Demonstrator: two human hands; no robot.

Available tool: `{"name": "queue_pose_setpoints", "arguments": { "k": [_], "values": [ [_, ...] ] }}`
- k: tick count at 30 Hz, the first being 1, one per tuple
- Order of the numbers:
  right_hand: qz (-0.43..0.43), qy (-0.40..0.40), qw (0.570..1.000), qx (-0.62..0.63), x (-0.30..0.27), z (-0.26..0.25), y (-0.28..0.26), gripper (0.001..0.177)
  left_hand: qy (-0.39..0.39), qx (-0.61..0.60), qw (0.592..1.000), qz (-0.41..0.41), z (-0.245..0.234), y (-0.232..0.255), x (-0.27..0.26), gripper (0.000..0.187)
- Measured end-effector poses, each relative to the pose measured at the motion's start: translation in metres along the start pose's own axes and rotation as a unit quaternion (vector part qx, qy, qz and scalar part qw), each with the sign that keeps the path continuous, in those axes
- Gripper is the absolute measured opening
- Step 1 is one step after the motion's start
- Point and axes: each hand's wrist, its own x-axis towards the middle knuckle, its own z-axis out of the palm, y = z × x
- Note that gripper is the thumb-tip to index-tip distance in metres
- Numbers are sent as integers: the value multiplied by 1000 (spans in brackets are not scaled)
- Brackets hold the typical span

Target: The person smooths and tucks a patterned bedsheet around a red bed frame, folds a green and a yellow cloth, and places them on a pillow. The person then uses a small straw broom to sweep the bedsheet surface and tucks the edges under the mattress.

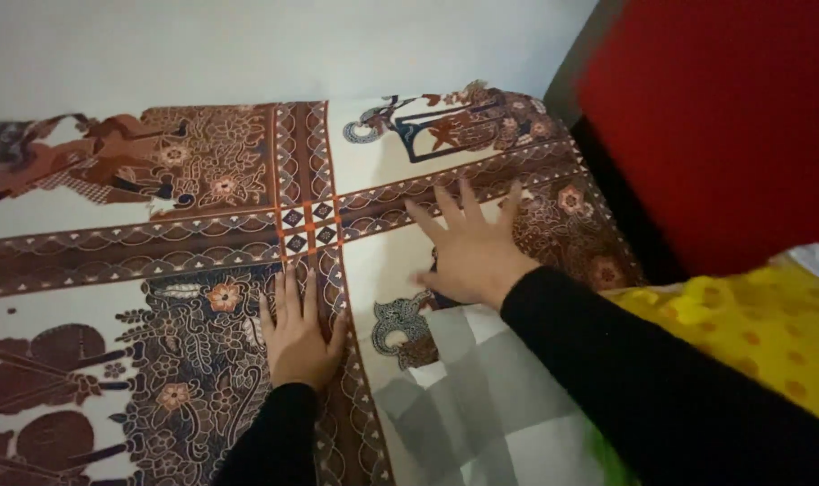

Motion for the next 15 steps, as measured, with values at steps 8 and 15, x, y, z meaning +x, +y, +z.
{"name": "queue_pose_setpoints", "arguments": {
  "k": [8, 15],
  "values": [
    [-83, 180, 979, 53, 47, 57, 2, 84, -16, -4, 1000, -9, -4, 0, 8, 83],
    [-39, 17, 991, 130, 54, 54, 1, 87, 66, 21, 998, -3, -10, 17, 38, 87]
  ]
}}
